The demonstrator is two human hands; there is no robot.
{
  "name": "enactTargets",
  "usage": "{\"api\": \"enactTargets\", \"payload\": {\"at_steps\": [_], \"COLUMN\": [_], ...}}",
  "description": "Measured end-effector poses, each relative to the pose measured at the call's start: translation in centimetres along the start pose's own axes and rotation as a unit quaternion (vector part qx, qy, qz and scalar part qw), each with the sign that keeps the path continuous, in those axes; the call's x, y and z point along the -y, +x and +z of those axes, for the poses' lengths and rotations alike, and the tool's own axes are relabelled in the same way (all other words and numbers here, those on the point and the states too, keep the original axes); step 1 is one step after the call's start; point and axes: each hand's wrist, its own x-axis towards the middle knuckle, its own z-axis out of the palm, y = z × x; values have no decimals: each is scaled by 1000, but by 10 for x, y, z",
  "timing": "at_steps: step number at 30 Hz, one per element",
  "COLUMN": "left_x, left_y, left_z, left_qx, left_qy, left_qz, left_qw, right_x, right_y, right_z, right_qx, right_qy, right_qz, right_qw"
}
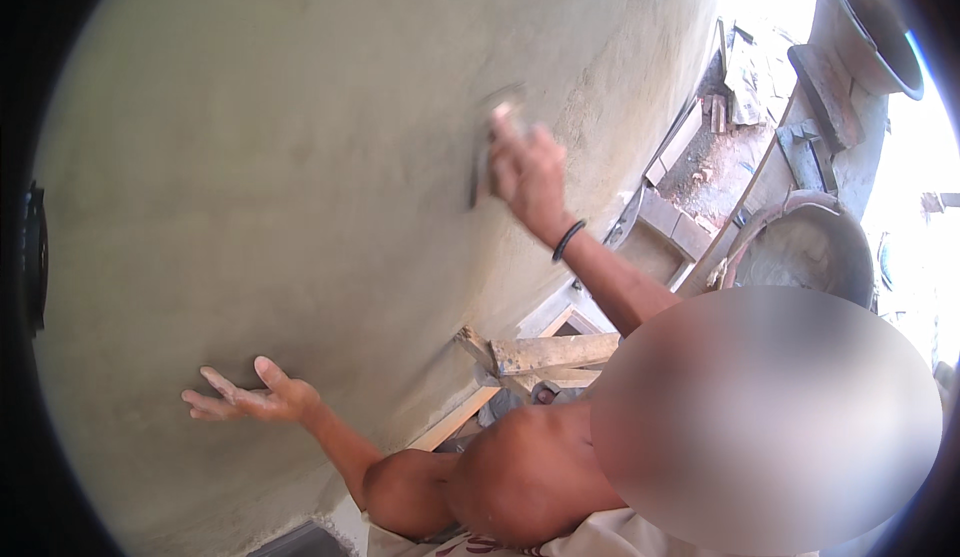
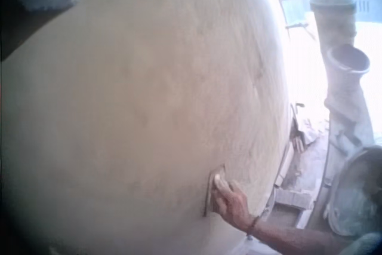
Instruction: The person uses a wooden float to smooth the surface of a wet plaster wall while standing on a wooden scaffold.
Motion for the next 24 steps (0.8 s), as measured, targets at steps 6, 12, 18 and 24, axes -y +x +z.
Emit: {"api": "enactTargets", "payload": {"at_steps": [6, 12, 18, 24], "left_x": [20, 14, 14, 7], "left_y": [-14, -7, -23, -8], "left_z": [-6, -4, -4, 2], "left_qx": [36, 27, 39, 21], "left_qy": [21, -35, -57, -31], "left_qz": [57, -19, -60, 17], "left_qw": [997, 999, 996, 999], "right_x": [34, -8, 41, -37], "right_y": [69, 12, 102, 73], "right_z": [-15, 2, -8, -11], "right_qx": [-18, -29, -65, -100], "right_qy": [-28, 12, -22, 1], "right_qz": [4, 144, -45, 128], "right_qw": [999, 989, 997, 987]}}
